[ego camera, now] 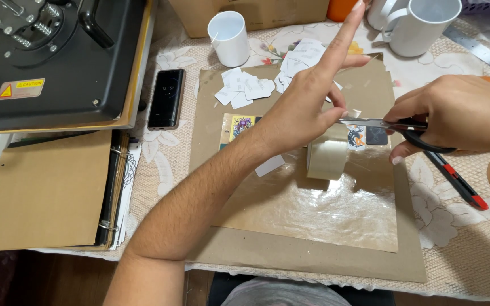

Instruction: The person cuts strips of clear adhesive tape using scissors and applies them over a row of small printed stickers arranged on a cardboard sheet. They smooth the tape down with their fingers to secure the stickers in place.

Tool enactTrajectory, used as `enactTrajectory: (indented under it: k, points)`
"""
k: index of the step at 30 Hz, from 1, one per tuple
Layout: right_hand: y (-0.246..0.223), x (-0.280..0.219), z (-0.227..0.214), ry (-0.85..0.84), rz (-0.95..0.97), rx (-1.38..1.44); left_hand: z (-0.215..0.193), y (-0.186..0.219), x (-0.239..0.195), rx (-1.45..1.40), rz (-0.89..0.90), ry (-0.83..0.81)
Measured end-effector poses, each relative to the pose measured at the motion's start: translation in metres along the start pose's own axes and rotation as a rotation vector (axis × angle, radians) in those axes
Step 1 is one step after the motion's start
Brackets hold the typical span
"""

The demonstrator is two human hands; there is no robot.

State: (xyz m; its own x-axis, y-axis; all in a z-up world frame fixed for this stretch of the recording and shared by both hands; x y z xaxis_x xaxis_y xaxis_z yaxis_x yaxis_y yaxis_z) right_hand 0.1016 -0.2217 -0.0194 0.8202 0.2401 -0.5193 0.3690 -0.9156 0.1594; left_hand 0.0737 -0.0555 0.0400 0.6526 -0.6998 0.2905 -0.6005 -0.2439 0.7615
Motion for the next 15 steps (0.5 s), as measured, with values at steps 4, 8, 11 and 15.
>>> enactTrajectory:
  k: [4, 8, 11, 15]
  points:
    - [0.002, 0.0, 0.002, -0.014, 0.008, 0.007, 0.0, -0.004, -0.001, 0.001, -0.005, -0.002]
    - [0.002, 0.006, 0.004, 0.088, -0.098, 0.022, -0.014, -0.006, -0.01, 0.025, -0.013, 0.128]
    - [0.004, 0.009, 0.009, 0.161, -0.117, -0.024, -0.041, 0.003, -0.032, -0.055, -0.027, 0.291]
    - [0.009, 0.01, 0.016, 0.292, -0.174, -0.06, -0.06, -0.003, -0.083, -0.044, -0.033, 0.469]
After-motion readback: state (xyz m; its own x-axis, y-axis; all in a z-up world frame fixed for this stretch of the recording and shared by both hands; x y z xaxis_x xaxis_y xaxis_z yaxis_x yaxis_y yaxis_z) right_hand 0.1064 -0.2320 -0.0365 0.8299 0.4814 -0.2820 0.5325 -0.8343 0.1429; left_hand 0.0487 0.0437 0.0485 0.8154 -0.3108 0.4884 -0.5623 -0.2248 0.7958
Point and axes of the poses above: each hand's wrist, its own x-axis towards the middle knuckle, its own z-axis out of the palm, y = z × x, the point moved 10 cm from there along x, towards the middle knuckle, and after that the axes turned 11 degrees about -y, right-handed, at the moved point
